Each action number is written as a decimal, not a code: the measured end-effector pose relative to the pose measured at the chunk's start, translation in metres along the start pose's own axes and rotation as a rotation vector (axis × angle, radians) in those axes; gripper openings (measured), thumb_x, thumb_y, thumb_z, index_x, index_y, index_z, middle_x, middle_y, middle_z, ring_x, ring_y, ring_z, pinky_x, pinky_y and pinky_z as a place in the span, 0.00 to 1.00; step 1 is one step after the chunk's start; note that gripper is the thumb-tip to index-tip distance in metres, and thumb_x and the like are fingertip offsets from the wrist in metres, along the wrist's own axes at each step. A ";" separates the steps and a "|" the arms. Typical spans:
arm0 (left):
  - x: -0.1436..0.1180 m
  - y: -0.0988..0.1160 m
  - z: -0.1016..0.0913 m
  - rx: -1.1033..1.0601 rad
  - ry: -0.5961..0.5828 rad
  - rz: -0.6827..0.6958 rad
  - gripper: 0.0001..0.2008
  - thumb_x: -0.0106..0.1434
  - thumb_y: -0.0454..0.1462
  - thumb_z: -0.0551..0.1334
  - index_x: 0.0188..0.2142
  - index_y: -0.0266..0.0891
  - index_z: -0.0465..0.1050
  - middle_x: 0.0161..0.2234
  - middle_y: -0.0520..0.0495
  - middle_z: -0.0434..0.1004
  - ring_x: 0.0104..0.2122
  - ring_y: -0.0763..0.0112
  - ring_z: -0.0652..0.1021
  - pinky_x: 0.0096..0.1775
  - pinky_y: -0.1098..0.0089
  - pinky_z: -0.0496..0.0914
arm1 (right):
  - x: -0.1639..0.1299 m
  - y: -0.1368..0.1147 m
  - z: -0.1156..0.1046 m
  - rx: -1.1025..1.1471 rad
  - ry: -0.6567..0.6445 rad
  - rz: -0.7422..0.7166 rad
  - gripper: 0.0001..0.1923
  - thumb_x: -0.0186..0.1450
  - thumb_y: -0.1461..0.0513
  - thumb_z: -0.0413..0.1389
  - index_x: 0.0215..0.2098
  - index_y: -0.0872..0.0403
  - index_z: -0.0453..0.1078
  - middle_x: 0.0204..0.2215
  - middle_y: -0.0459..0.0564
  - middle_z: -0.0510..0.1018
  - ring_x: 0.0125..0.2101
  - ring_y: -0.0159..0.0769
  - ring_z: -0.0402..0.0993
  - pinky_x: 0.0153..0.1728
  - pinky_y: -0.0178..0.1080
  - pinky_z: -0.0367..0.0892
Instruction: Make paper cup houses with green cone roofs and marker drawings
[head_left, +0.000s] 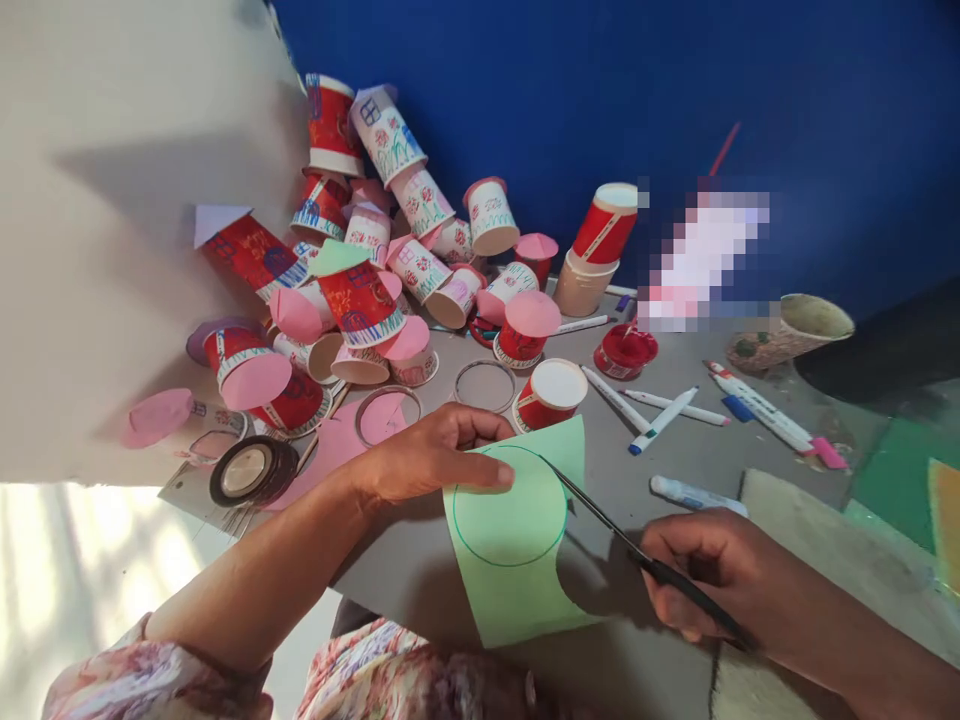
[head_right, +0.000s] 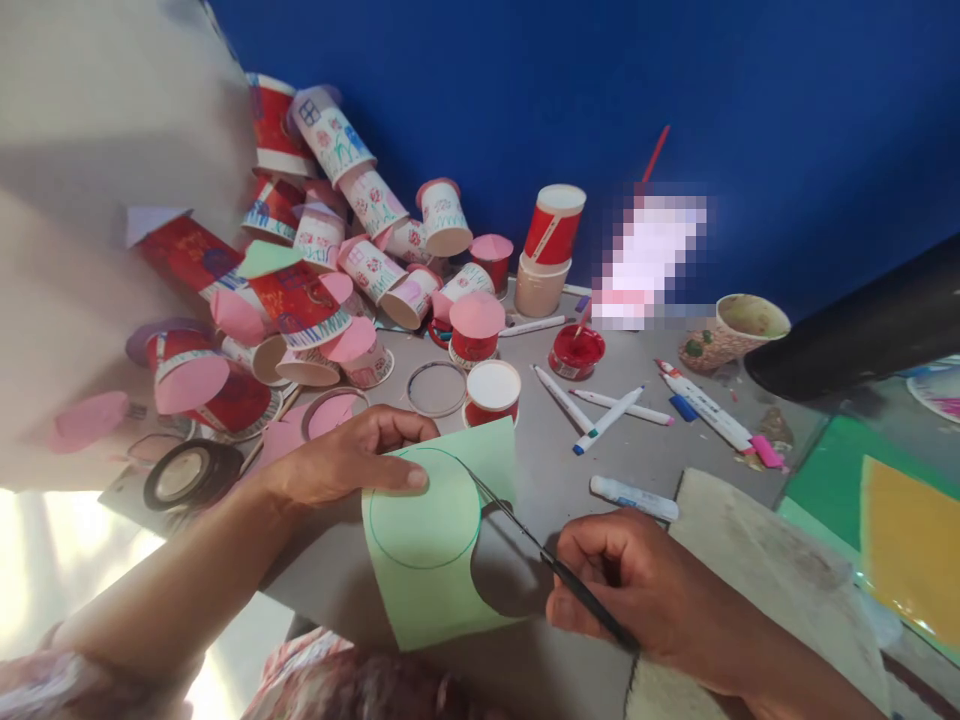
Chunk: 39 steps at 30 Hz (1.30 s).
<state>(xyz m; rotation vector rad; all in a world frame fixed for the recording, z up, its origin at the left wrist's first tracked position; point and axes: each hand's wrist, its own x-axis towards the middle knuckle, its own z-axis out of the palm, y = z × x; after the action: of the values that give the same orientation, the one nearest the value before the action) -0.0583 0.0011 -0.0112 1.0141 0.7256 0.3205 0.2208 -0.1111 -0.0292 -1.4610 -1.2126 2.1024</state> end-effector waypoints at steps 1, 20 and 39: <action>0.000 0.001 0.000 -0.021 0.031 0.023 0.13 0.51 0.39 0.76 0.32 0.33 0.80 0.26 0.51 0.79 0.25 0.78 0.76 0.28 0.79 0.69 | 0.000 -0.001 -0.001 0.001 0.018 -0.029 0.33 0.54 0.41 0.67 0.20 0.51 0.52 0.19 0.40 0.63 0.23 0.26 0.53 0.25 0.34 0.48; 0.008 -0.019 0.007 -0.098 0.277 0.111 0.16 0.59 0.44 0.74 0.39 0.33 0.85 0.31 0.40 0.86 0.28 0.66 0.83 0.32 0.71 0.78 | 0.003 0.003 0.000 0.059 0.082 -0.039 0.32 0.59 0.40 0.64 0.22 0.52 0.53 0.19 0.40 0.64 0.22 0.25 0.52 0.23 0.33 0.46; 0.007 -0.019 0.008 0.017 0.304 0.062 0.17 0.59 0.47 0.72 0.34 0.32 0.82 0.29 0.41 0.84 0.27 0.67 0.81 0.29 0.73 0.76 | 0.008 0.003 0.000 0.078 0.070 0.005 0.31 0.59 0.38 0.63 0.22 0.53 0.60 0.18 0.37 0.57 0.18 0.22 0.45 0.20 0.32 0.43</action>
<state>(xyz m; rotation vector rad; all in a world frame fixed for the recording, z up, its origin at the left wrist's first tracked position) -0.0497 -0.0100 -0.0274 1.0159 0.9733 0.5305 0.2182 -0.1075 -0.0363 -1.4909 -1.0898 2.0596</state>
